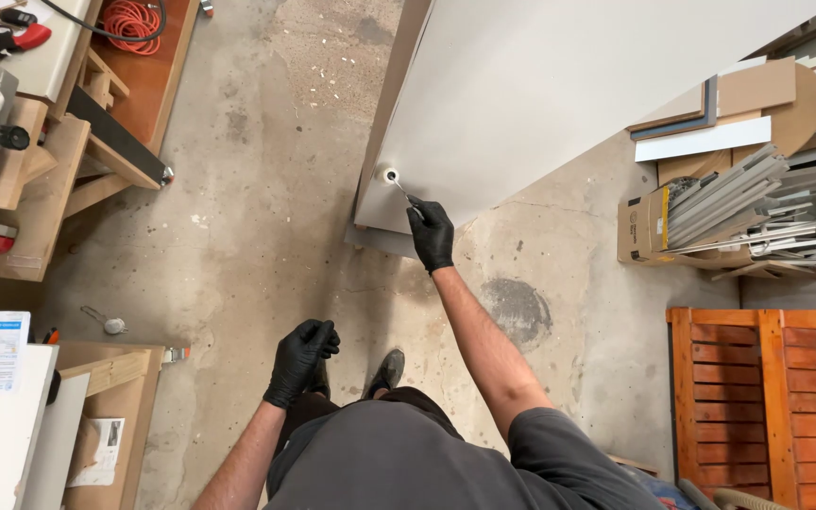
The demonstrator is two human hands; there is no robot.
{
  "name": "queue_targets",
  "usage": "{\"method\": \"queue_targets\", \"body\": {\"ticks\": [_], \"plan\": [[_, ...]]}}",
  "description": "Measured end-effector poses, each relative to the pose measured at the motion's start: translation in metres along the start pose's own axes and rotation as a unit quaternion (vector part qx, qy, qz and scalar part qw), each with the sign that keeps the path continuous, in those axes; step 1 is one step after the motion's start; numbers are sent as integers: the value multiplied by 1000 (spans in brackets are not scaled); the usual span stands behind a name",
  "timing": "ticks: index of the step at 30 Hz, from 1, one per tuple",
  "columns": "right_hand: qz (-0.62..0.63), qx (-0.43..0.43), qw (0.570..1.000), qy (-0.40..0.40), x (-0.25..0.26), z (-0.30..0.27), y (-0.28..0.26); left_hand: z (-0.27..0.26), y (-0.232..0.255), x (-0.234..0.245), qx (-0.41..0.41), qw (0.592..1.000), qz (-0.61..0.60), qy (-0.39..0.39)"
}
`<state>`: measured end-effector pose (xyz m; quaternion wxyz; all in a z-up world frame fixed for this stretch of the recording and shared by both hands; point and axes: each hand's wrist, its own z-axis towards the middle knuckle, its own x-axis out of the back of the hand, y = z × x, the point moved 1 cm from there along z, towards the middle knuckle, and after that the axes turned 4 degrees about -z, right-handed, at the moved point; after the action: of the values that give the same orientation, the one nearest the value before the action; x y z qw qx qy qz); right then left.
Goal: The person uses a small paint roller to apply white paint to the side of a tall, white cabinet. They repeatedly dip the roller into a paint tray on a nearby table to reload it with paint and continue applying it to the cabinet's surface.
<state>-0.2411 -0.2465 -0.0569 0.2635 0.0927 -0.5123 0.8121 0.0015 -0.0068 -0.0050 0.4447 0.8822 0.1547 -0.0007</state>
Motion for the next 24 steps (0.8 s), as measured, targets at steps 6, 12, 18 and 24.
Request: {"method": "queue_targets", "body": {"ticks": [6,12,18,24], "plan": [[-17,4,1000,9,13,4,2,6,2,3,-4,1000,-4,-10],[-25,-14,999,-20,1,0,-7,9,0,-6,-9,1000,19,-23],[67,-120,991,6,124,-15,7,10,6,-20,-7,999,25,-48],[17,-89,993,73,246,28,-6,11,16,-45,0,997,54,-59]]}}
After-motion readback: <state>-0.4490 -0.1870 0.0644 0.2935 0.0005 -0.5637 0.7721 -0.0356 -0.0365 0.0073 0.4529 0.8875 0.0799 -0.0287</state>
